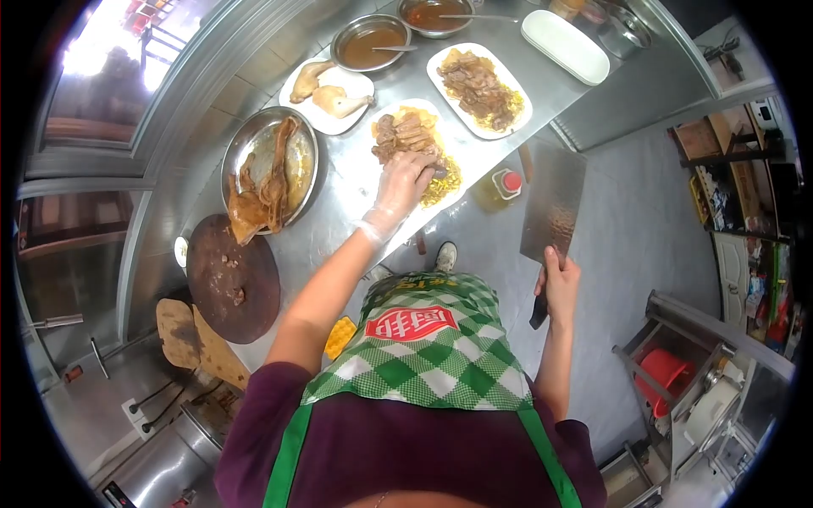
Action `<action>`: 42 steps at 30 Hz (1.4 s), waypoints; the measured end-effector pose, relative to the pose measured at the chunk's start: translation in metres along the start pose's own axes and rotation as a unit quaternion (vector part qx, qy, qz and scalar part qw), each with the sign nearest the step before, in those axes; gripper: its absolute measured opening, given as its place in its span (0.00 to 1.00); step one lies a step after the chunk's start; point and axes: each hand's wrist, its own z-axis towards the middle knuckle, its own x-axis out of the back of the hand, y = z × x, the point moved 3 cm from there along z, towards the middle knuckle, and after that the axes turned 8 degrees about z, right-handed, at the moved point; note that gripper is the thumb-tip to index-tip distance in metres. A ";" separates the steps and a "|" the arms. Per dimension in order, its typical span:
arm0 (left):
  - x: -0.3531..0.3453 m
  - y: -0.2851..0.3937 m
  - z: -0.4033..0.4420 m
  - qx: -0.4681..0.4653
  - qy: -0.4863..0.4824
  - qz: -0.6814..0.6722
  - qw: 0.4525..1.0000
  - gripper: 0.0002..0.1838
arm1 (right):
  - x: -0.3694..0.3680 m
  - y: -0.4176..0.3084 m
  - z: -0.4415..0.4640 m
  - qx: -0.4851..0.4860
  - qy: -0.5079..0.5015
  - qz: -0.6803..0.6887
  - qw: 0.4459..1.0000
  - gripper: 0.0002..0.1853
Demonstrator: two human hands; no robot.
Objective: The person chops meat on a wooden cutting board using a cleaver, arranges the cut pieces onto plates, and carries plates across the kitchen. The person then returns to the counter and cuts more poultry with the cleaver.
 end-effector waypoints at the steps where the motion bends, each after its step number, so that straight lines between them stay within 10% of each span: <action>1: 0.002 0.001 0.001 0.009 0.007 0.001 1.000 0.08 | -0.001 -0.001 0.000 0.000 -0.004 0.001 1.000 0.16; 21: -0.001 0.013 -0.015 0.047 0.069 0.067 0.994 0.10 | -0.001 0.005 -0.004 -0.003 -0.029 -0.014 0.999 0.17; 31: -0.023 0.007 -0.022 0.126 -0.047 0.119 0.984 0.33 | 0.001 0.008 -0.004 -0.021 -0.023 0.027 0.999 0.16; 42: -0.023 0.005 -0.025 0.109 -0.008 0.165 0.980 0.33 | -0.016 0.015 0.001 -0.018 -0.036 0.016 0.999 0.15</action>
